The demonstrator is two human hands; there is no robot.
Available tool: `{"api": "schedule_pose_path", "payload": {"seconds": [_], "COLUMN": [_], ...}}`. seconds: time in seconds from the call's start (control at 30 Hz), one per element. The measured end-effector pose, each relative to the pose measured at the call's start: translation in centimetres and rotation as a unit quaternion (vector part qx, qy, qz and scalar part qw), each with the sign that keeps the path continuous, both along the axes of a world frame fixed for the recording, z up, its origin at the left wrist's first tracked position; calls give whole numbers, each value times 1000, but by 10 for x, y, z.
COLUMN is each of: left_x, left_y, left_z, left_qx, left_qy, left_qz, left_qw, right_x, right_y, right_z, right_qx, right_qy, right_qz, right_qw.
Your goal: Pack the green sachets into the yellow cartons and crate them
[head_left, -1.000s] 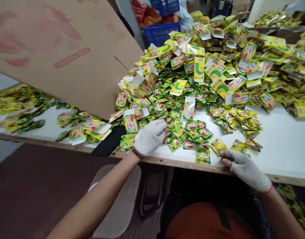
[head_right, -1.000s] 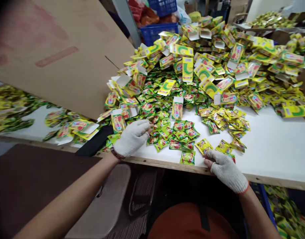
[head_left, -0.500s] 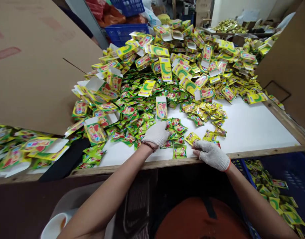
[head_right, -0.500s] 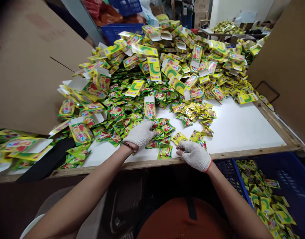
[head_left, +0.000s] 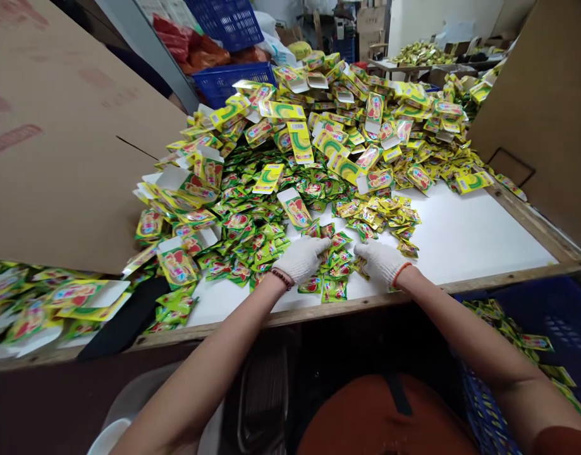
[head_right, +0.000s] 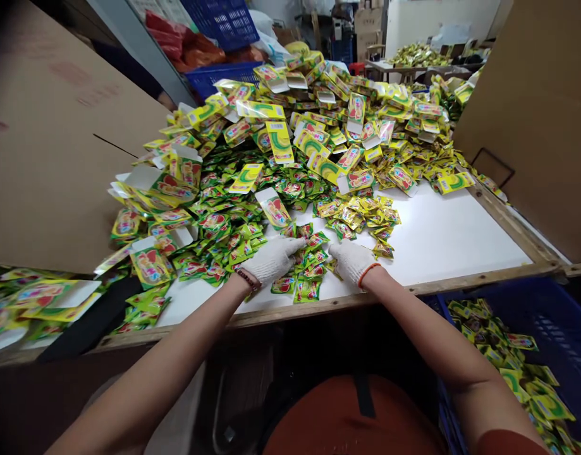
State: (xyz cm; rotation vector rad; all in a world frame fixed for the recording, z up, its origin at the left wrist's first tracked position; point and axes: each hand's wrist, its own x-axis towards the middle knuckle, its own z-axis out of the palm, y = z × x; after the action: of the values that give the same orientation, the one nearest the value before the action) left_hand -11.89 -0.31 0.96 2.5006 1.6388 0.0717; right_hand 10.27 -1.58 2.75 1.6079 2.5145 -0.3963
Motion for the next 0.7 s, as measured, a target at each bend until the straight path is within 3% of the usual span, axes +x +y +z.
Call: {"api": "schedule_pose_path", "payload": {"seconds": [0.2, 0.27, 0.33, 0.4, 0.47, 0.63, 0.7], "left_x": [-2, -6, -11, -13, -11, 19, 38], "left_y": [-5, -16, -28, -40, -50, -65, -70], "left_z": [9, 11, 12, 10, 3, -16, -17], "left_qx": [-8, 16, 26, 3, -34, -68, -77], "left_qy": [1, -69, -205, -363, -491, -667, -726], "left_qz": [78, 130, 175, 205, 239, 315, 318], "left_qw": [997, 989, 963, 909, 837, 672, 605], "right_x": [7, 12, 18, 25, 29, 13, 0], "right_y": [-7, -4, 0, 1, -2, -32, -42], "right_z": [-4, -9, -14, -17, -18, -10, -7], "right_qx": [1, -16, -33, -33, -45, -236, -264], "right_qy": [30, 53, 95, 172, 283, 529, 556], "right_qz": [-26, -44, -69, -88, -105, -132, -127], "right_qw": [999, 997, 993, 981, 952, 804, 778]}}
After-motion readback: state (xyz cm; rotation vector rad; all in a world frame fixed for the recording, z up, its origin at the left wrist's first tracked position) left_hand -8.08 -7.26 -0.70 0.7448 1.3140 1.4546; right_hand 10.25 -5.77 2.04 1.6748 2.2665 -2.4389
